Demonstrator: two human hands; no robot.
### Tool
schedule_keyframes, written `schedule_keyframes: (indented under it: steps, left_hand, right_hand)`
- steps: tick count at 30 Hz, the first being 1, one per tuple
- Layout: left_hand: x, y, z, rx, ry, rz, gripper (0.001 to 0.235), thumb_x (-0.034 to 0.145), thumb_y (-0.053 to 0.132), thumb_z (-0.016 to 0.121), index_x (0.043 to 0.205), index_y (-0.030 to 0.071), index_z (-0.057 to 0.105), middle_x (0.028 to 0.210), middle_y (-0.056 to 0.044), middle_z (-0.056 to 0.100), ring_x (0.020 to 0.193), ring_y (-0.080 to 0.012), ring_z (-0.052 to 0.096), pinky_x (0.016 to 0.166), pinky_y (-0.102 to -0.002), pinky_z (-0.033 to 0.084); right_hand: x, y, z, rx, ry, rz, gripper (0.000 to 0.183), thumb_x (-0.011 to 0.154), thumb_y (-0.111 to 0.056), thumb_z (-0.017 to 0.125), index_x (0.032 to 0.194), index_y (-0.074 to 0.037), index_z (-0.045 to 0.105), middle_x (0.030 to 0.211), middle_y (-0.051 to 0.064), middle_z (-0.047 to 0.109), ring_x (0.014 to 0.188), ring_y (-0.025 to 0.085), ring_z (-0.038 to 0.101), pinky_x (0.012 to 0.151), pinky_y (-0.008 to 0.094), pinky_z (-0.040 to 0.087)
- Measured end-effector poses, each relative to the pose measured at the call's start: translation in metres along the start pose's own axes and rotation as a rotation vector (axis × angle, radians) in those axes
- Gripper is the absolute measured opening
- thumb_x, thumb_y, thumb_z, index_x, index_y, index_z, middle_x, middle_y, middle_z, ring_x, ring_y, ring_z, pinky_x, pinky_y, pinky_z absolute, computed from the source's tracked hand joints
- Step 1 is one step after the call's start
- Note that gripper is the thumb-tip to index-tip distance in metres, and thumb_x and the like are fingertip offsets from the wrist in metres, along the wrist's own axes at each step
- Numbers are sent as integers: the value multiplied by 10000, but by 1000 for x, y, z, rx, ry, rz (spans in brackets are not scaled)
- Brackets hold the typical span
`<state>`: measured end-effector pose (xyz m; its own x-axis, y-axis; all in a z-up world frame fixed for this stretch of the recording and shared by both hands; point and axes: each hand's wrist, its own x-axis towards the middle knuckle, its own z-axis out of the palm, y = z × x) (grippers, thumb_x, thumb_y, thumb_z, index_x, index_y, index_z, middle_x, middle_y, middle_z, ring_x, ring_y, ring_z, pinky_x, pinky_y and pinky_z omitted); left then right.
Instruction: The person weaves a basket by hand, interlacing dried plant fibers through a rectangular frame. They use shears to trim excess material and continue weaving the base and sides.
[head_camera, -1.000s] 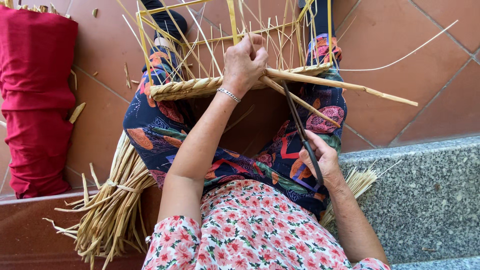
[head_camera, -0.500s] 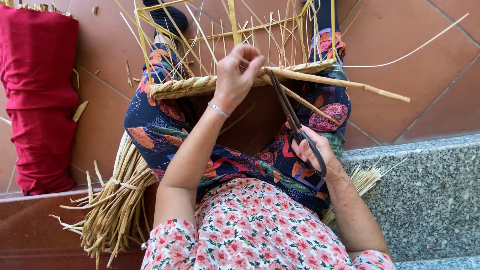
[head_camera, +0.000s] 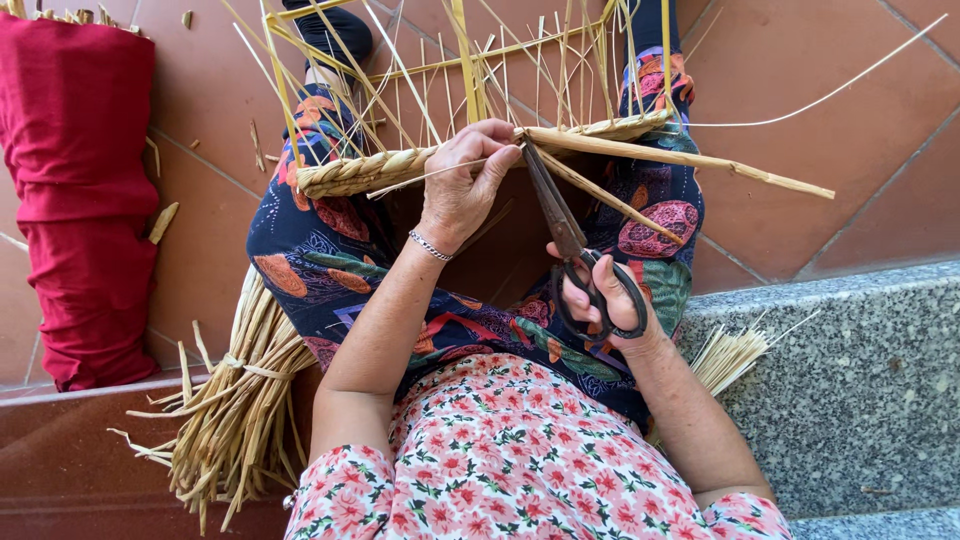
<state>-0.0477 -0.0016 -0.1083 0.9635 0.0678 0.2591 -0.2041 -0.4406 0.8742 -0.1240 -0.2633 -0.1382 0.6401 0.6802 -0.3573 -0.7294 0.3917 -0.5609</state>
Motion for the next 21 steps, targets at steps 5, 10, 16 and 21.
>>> schedule_keyframes:
  steps: [5,10,16,21]
  left_hand:
    - [1,1,-1,-17,-12,23,140,961,101,771,915,2,683,1155,-116,738,1030,-214,729,899,-320,595]
    - [3,0,-12,-109,-96,-9,129,934,54,764,1004,-24,688,1146,-120,716,1015,-169,722,886,-281,604]
    - [18,-34,1,-299,14,-317,85,958,69,760,996,-1,731,925,-73,774,819,-100,760,742,-221,656]
    - [21,-50,4,-561,80,-402,89,1058,103,620,1017,29,592,869,-64,741,728,-90,733,653,-246,647]
  right_hand:
    - [8,15,-2,153,-47,39,810,1004,-634,431,1506,2,449,717,-31,469,533,36,399,506,180,334]
    - [9,13,5,-215,76,-30,750,1043,-592,396,1383,57,557,622,-26,514,456,38,436,443,183,360]
    - [8,23,7,-608,153,-163,561,1091,-434,454,1295,65,610,599,-49,500,431,26,428,413,187,371]
    - [-11,40,-3,-591,56,-250,590,1050,-414,559,1395,65,554,640,-61,504,484,10,446,433,178,355]
